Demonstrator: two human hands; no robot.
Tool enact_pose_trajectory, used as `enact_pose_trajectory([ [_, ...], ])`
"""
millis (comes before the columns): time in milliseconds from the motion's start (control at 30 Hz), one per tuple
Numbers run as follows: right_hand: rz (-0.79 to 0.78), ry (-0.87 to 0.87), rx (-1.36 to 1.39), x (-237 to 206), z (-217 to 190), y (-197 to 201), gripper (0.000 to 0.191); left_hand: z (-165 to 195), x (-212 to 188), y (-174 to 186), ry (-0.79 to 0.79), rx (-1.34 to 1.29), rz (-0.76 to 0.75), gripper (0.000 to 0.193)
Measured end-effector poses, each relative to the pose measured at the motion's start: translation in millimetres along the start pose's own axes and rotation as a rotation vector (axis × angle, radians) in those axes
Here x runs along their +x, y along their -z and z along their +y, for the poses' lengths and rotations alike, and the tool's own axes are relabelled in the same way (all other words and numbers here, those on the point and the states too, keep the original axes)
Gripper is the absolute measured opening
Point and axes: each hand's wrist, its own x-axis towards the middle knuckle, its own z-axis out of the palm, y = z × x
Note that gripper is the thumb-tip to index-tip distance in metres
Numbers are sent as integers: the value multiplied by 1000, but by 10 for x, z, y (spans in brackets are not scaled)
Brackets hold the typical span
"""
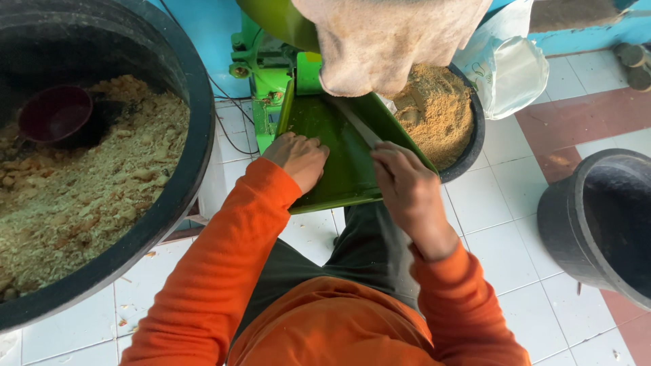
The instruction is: The person sits at a green grinding machine and feeds chunks of dried material from a green tray into the machine's hopper, using a scoop to push pieces in. Ground powder collects in a large basin, and the person occasionally scoops the ground material into a bowl.
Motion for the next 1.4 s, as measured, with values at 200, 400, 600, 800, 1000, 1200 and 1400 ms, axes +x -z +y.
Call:
enact_pose_trajectory([
  [200,45,-186,-15,-210,-108,201,8,29,43,3,21,2,-103,9],
  [400,-31,-52,15,41,-15,-69,15,15,46,-33,6,-29,-50,11],
  [600,58,-28,-60,-210,-14,-7,17,40,75,-28,9,-34,-16,10],
  [800,59,-70,-107,-355,-128,8,22,51,54,11,8,-39,-46,11],
  [1000,34,184,-67,-220,-160,55,25,46,53,-7,29,-40,-47,9],
  [1200,-54,106,-101,-71,-51,-147,25,6,20,-16,7,-43,51,8],
  [1400,-67,90,2,-34,-105,-273,21,-15,-22,17,39,-30,-39,13],
])
